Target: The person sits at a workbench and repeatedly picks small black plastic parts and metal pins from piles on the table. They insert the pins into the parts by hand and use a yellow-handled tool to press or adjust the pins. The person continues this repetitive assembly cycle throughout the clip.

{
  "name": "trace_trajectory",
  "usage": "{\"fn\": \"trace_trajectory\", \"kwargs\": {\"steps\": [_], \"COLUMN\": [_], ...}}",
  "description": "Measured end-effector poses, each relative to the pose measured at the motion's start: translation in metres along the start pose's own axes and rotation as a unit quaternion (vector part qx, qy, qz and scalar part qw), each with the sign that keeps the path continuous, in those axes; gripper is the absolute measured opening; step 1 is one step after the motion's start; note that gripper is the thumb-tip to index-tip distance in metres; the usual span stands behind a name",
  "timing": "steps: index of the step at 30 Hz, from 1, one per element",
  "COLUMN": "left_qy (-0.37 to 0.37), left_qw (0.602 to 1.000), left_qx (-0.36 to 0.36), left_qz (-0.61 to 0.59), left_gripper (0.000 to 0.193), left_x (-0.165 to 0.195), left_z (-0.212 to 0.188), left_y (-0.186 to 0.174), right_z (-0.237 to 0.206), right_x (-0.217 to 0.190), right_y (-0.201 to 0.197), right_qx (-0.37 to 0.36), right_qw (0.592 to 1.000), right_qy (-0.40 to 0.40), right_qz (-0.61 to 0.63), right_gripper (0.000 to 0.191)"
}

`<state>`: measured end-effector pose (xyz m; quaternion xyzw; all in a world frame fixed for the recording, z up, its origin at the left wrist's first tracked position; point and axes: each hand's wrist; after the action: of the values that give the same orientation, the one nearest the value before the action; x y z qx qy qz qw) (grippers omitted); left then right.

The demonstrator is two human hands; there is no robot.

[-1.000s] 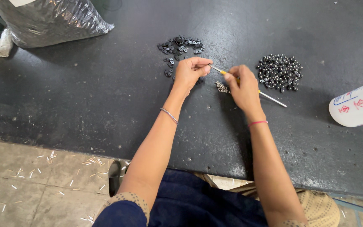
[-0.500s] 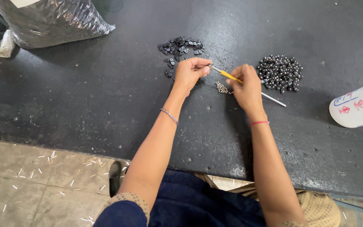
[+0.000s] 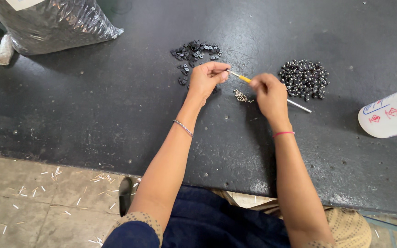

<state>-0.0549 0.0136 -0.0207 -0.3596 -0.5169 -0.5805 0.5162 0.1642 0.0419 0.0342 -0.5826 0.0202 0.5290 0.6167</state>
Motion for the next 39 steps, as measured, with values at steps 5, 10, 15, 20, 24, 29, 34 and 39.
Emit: {"fn": "trace_trajectory", "kwargs": {"steps": [5, 10, 15, 20, 24, 29, 34, 39], "left_qy": [0.0, 0.004, 0.021, 0.008, 0.003, 0.004, 0.0, 0.014], "left_qw": [1.0, 1.0, 1.0, 1.0, 1.0, 1.0, 1.0, 1.0], "left_qx": [0.008, 0.009, -0.003, 0.012, 0.01, 0.0, 0.006, -0.012], "left_qz": [0.002, 0.003, 0.015, 0.018, 0.014, 0.018, 0.02, 0.012], "left_gripper": [0.025, 0.025, 0.025, 0.025, 0.025, 0.025, 0.025, 0.024], "left_x": [0.005, 0.005, 0.002, 0.001, 0.003, 0.008, 0.012, 0.008], "left_z": [-0.002, -0.002, -0.001, -0.001, -0.001, -0.004, -0.003, -0.004], "left_y": [0.002, 0.0, 0.001, -0.003, -0.001, 0.002, 0.003, 0.005], "right_z": [0.002, 0.002, 0.003, 0.004, 0.002, 0.001, 0.002, 0.003], "right_x": [-0.004, -0.003, 0.0, -0.002, 0.0, -0.004, -0.009, -0.006], "right_y": [-0.001, -0.001, 0.0, -0.001, -0.001, -0.003, -0.005, -0.005], "right_qx": [-0.01, -0.007, -0.036, -0.01, -0.012, -0.018, -0.004, -0.02], "right_qw": [0.999, 0.999, 0.997, 0.996, 1.0, 0.999, 1.0, 0.999], "right_qy": [-0.008, -0.008, 0.06, -0.031, 0.012, -0.014, -0.014, 0.038], "right_qz": [0.035, 0.042, -0.018, 0.077, -0.015, 0.034, 0.023, 0.013], "right_gripper": [0.013, 0.013, 0.014, 0.018, 0.011, 0.011, 0.014, 0.015]}}
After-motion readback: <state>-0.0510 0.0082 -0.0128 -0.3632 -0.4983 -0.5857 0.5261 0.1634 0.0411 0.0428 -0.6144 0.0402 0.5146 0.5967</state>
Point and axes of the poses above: each hand's wrist, its own z-axis towards the middle knuckle, its own y-axis out of the palm, x = y × z, and after that the axes turned 13 degrees about -x, right-handed
